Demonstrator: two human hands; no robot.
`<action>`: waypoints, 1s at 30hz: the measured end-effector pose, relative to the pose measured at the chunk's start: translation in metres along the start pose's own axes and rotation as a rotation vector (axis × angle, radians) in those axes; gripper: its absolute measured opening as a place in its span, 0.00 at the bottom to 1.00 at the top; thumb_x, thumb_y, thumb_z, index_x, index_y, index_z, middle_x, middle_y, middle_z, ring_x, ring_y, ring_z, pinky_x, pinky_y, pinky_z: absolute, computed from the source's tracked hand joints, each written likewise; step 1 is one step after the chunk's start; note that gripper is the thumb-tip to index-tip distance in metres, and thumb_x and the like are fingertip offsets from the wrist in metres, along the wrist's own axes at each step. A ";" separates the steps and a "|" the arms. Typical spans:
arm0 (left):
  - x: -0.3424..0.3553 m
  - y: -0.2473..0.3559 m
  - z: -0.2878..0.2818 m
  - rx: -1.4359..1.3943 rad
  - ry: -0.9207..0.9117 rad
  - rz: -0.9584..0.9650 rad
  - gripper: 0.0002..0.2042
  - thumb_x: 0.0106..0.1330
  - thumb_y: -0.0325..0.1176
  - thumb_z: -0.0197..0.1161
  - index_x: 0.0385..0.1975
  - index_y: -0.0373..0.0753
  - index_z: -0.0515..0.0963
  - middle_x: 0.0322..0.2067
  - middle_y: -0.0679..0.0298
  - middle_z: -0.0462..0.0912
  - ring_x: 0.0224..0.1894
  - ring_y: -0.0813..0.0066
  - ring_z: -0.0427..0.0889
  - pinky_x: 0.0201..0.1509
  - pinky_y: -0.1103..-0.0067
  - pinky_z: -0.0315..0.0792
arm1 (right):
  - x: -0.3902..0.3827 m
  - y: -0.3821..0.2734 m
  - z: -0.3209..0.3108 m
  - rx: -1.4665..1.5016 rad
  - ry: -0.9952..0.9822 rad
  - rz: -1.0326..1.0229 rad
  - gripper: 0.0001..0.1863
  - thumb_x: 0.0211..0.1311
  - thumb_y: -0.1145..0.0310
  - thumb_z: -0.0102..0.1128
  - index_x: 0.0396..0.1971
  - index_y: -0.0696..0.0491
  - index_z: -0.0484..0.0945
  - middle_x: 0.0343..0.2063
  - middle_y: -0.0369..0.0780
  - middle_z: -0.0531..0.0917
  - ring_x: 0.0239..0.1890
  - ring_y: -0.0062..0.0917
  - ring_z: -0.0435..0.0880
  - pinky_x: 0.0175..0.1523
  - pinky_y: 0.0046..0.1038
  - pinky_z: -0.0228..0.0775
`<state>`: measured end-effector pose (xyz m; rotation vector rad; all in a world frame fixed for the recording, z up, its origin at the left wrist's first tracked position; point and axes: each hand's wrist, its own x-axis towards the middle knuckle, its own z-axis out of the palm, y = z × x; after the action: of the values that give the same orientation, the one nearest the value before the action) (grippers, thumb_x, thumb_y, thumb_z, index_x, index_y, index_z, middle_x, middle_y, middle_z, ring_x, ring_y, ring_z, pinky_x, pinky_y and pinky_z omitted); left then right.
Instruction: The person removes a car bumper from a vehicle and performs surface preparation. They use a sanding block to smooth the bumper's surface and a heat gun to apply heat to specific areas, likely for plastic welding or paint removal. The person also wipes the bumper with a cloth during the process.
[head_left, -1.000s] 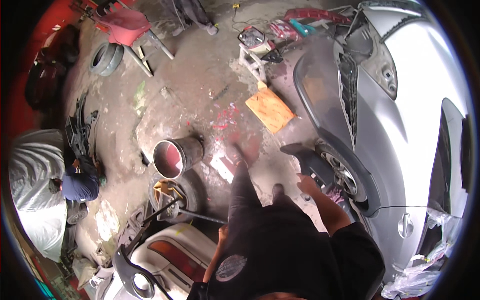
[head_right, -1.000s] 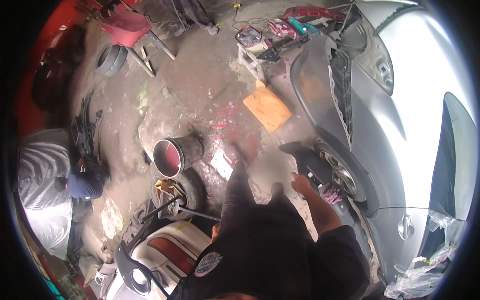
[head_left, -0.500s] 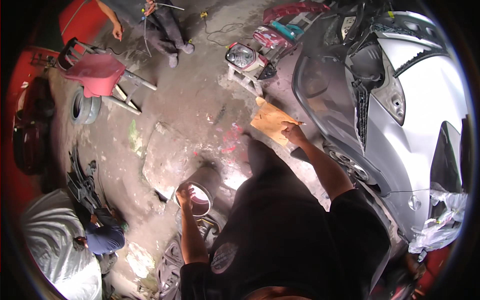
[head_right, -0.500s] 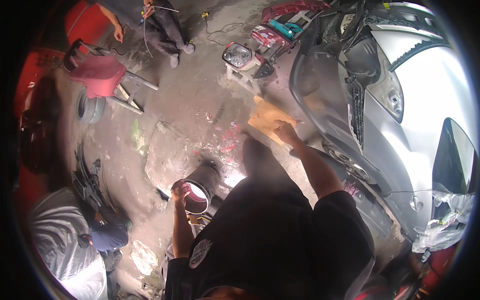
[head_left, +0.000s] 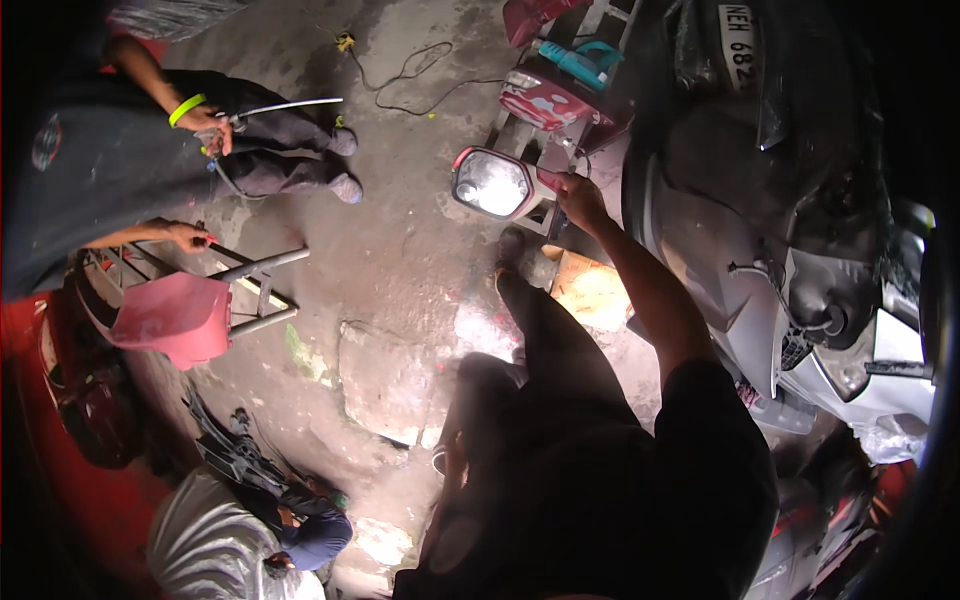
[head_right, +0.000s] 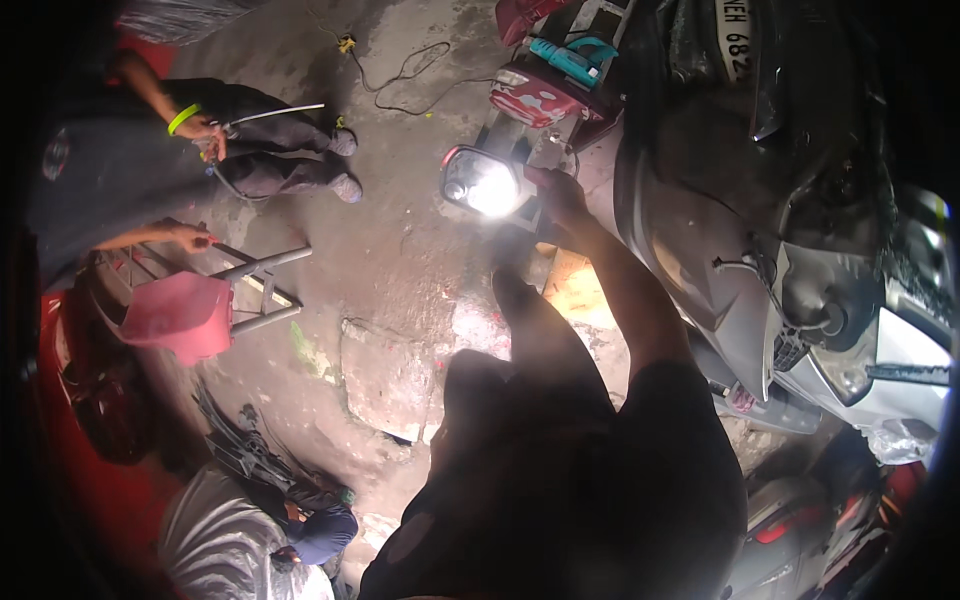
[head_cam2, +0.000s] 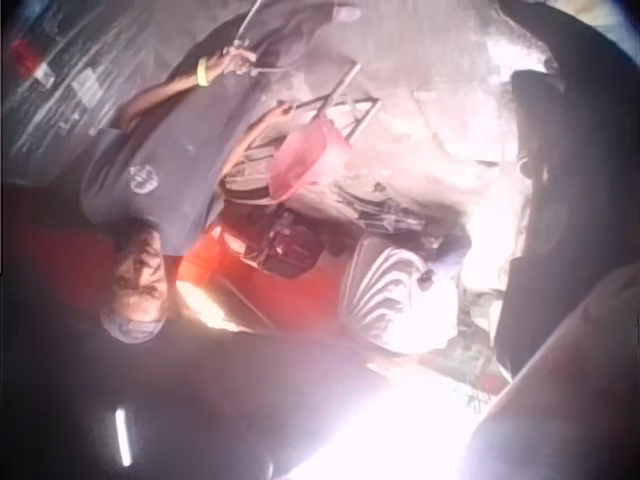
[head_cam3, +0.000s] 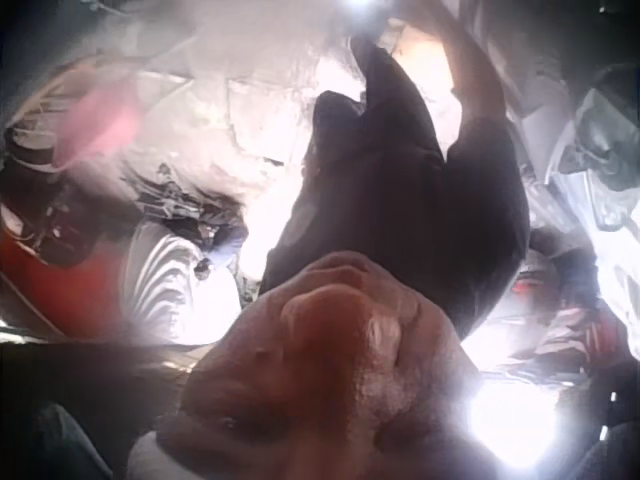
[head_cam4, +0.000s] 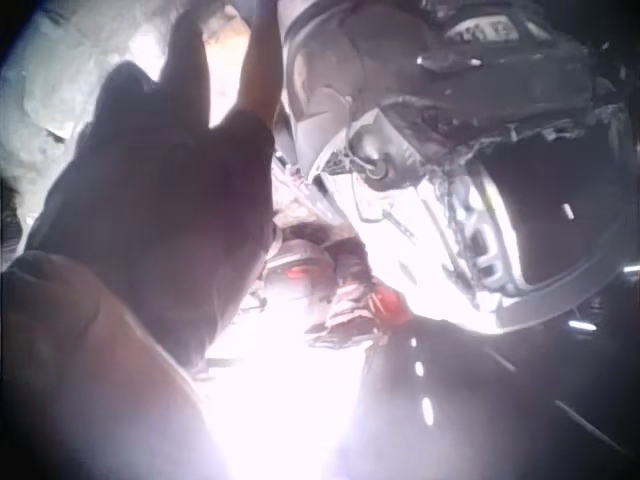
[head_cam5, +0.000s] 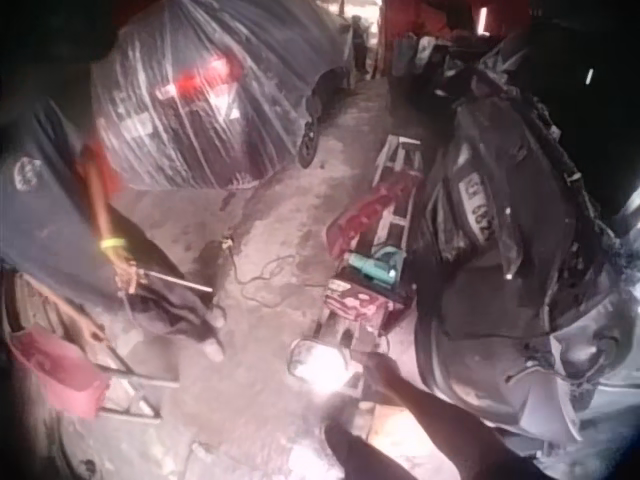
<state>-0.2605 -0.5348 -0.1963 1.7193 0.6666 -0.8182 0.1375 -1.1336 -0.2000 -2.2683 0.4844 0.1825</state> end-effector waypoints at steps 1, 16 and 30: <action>0.026 0.033 0.006 0.128 0.080 -0.023 0.16 0.71 0.34 0.60 0.54 0.34 0.76 0.44 0.57 0.83 0.50 0.61 0.82 0.47 0.68 0.79 | 0.028 0.002 0.000 -0.095 0.023 -0.070 0.19 0.59 0.64 0.57 0.50 0.51 0.79 0.39 0.50 0.84 0.43 0.44 0.84 0.51 0.41 0.75; 0.319 0.404 0.110 1.225 -0.170 0.244 0.43 0.58 0.51 0.69 0.71 0.41 0.56 0.60 0.42 0.65 0.57 0.38 0.72 0.52 0.52 0.74 | 0.373 0.202 -0.052 -0.722 0.087 0.146 0.38 0.60 0.59 0.60 0.70 0.45 0.58 0.49 0.54 0.81 0.51 0.48 0.82 0.52 0.48 0.76; 0.393 0.468 0.082 1.107 -0.172 0.215 0.40 0.55 0.41 0.71 0.68 0.41 0.61 0.52 0.47 0.72 0.51 0.41 0.76 0.49 0.55 0.75 | 0.433 0.151 -0.085 -0.511 -0.211 0.109 0.51 0.35 0.71 0.75 0.68 0.54 0.63 0.59 0.51 0.74 0.62 0.41 0.73 0.65 0.36 0.65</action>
<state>0.3219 -0.7278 -0.2542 2.5781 -0.1779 -1.2796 0.4722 -1.4122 -0.3675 -2.6749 0.4893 0.6585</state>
